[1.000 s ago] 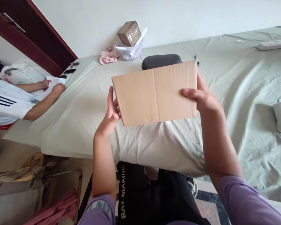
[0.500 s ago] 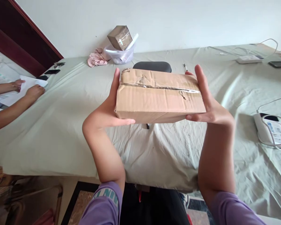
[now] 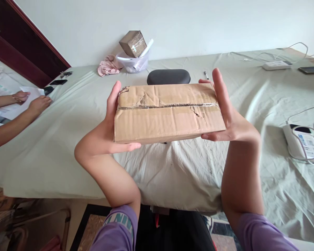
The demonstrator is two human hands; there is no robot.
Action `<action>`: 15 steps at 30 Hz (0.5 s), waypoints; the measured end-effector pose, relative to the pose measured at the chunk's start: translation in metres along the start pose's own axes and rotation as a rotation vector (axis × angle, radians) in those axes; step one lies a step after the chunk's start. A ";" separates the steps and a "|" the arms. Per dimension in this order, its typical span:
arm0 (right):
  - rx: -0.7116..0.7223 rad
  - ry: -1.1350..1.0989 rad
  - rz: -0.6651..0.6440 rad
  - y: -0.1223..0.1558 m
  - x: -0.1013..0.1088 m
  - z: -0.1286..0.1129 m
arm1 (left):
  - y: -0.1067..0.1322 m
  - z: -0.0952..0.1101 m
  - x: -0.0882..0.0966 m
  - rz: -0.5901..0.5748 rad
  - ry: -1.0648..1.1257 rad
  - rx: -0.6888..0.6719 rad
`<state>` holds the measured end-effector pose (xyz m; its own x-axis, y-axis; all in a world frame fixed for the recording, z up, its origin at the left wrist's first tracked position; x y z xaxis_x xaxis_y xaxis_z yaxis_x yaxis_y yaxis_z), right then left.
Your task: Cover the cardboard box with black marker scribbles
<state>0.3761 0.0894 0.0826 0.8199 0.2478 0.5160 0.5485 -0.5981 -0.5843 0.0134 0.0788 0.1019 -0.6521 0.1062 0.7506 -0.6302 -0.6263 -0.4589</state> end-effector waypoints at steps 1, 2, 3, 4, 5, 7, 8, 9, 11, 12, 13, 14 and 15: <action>0.007 0.004 -0.002 0.000 0.000 0.000 | 0.000 0.001 0.001 0.011 -0.008 0.008; 0.008 0.004 -0.009 0.000 0.000 0.000 | 0.000 0.002 0.001 0.015 -0.013 0.010; 0.002 0.000 -0.020 -0.001 -0.001 -0.001 | -0.001 0.002 0.002 0.014 -0.015 0.007; -0.006 -0.006 -0.029 -0.001 -0.001 -0.001 | -0.001 0.002 0.003 0.010 -0.016 -0.001; -0.012 -0.011 -0.034 -0.002 -0.001 -0.001 | -0.001 0.001 0.003 0.004 -0.015 -0.013; -0.025 -0.014 -0.040 -0.002 -0.002 -0.002 | 0.000 0.000 0.003 -0.001 -0.010 -0.030; -0.024 -0.011 -0.037 -0.002 -0.002 -0.002 | 0.001 0.000 0.003 0.003 -0.010 -0.028; -0.022 -0.008 -0.034 -0.003 -0.002 -0.003 | 0.001 -0.001 0.003 0.010 -0.011 -0.018; -0.016 -0.002 -0.028 -0.003 -0.003 -0.003 | 0.003 -0.003 0.003 0.014 -0.005 0.009; -0.015 -0.001 -0.027 -0.002 -0.003 -0.003 | 0.003 -0.004 0.003 0.000 0.008 0.008; -0.016 -0.001 -0.027 -0.002 -0.003 -0.003 | 0.004 -0.005 0.003 -0.024 0.032 -0.005; -0.018 -0.004 -0.030 -0.002 -0.003 -0.003 | 0.004 -0.006 0.003 -0.056 0.065 -0.018; -0.021 -0.010 -0.032 -0.002 -0.003 -0.003 | 0.004 -0.008 0.003 -0.091 0.101 -0.024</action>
<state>0.3721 0.0873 0.0846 0.8035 0.2752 0.5278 0.5714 -0.6054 -0.5541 0.0053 0.0822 0.0987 -0.6304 0.2400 0.7382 -0.6977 -0.5919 -0.4035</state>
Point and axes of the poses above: each hand's wrist, its own y-axis away from the middle knuckle, its own x-axis out of the back of the hand, z = x × y, the point moved 2 cm from there along -y, towards the middle knuckle, and after that the axes turned 4 degrees about -y, right-handed, at the moved point
